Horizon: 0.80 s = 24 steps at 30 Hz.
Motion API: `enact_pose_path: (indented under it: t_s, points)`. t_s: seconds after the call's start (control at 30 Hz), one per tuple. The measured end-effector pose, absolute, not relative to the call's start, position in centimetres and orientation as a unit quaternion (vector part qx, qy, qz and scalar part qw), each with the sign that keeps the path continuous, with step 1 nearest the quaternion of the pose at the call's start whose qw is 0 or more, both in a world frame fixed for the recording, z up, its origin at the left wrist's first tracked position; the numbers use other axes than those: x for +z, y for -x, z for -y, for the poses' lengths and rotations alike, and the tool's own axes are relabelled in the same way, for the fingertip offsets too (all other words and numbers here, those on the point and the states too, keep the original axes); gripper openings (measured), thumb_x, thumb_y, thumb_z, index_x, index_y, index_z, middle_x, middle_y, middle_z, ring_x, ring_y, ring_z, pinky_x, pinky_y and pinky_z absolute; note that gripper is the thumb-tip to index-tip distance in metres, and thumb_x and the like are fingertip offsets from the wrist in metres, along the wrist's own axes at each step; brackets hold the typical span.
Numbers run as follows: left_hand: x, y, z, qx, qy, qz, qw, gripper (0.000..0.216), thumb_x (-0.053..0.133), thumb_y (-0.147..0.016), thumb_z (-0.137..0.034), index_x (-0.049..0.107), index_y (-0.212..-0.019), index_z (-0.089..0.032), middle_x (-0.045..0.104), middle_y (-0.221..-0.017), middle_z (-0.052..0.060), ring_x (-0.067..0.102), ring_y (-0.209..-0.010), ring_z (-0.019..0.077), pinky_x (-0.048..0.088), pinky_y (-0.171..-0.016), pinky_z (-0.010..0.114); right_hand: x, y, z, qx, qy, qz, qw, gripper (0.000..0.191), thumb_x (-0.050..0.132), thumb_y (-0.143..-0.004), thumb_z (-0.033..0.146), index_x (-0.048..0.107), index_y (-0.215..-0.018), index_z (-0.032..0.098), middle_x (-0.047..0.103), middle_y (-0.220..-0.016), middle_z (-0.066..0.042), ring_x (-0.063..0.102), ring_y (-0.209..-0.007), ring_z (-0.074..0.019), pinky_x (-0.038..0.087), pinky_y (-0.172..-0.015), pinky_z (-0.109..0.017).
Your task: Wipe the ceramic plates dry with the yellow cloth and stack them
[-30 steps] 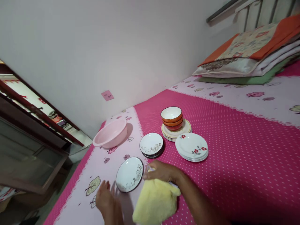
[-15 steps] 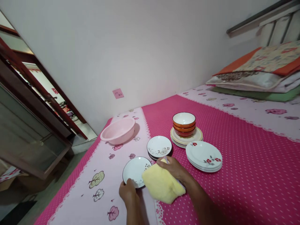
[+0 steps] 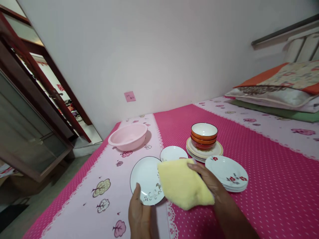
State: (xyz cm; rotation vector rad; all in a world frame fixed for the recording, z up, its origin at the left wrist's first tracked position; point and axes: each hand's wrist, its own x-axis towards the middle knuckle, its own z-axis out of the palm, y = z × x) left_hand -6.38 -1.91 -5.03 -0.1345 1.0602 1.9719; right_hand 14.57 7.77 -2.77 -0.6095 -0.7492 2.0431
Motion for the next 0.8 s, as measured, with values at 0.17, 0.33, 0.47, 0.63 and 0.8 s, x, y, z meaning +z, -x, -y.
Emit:
enact_pose_path:
  t_s: [0.17,0.33,0.47,0.63,0.8]
  points:
    - [-4.2,5.9,1.8,0.805,0.040,-0.332,0.489,0.050,0.058,-0.099,-0.021,0.053,-0.149,-0.014,0.077,-0.117,0.018,0.076,-0.106,0.0284,0.054,-0.107,0.048,-0.2,-14.0,-7.3,0.709,0.305,0.294,0.564,0.059,0.082,-0.072,0.039,0.065,-0.124,0.017,0.080,-0.109,-0.012,0.076,-0.099,-0.0330,0.062,-0.083,-0.041]
    - [-4.4,4.9,1.4,0.810,0.032,-0.267,0.521,0.055,0.061,-0.099,-0.031,0.051,-0.151,-0.019,0.070,-0.131,0.018,0.069,-0.120,0.0319,0.050,-0.110,0.053,1.7,-12.7,-5.3,0.561,0.333,0.420,0.631,0.062,0.082,-0.075,0.046,0.064,-0.127,0.018,0.076,-0.121,-0.012,0.072,-0.106,-0.0324,0.061,-0.088,-0.041]
    - [-4.7,4.0,1.1,0.799,0.027,-0.217,0.560,0.052,0.060,-0.098,-0.044,0.059,-0.145,-0.021,0.071,-0.132,0.016,0.068,-0.122,0.0312,0.049,-0.112,0.048,0.7,-10.4,-4.1,0.458,0.364,0.590,0.556,0.057,0.076,-0.080,0.040,0.064,-0.130,0.017,0.073,-0.125,-0.014,0.069,-0.112,-0.0333,0.058,-0.097,-0.047]
    - [-4.8,2.6,0.8,0.789,-0.008,-0.170,0.591,0.047,0.053,-0.101,-0.044,0.064,-0.140,-0.020,0.072,-0.131,0.015,0.066,-0.125,0.0280,0.045,-0.116,0.045,-2.6,-7.5,-3.6,0.185,0.319,0.787,0.494,0.052,0.067,-0.085,0.023,0.059,-0.136,0.017,0.052,-0.153,-0.016,0.043,-0.145,-0.0347,0.036,-0.121,-0.057]
    - [-4.8,1.8,0.5,0.774,-0.035,-0.166,0.610,0.050,0.050,-0.102,-0.049,0.065,-0.138,-0.017,0.072,-0.131,0.017,0.064,-0.128,0.0301,0.043,-0.117,0.047,-4.6,-7.2,-3.7,0.067,0.348,0.815,0.458,0.063,0.062,-0.084,0.015,0.048,-0.145,0.016,0.045,-0.157,-0.018,0.036,-0.147,-0.0374,0.035,-0.119,-0.062]
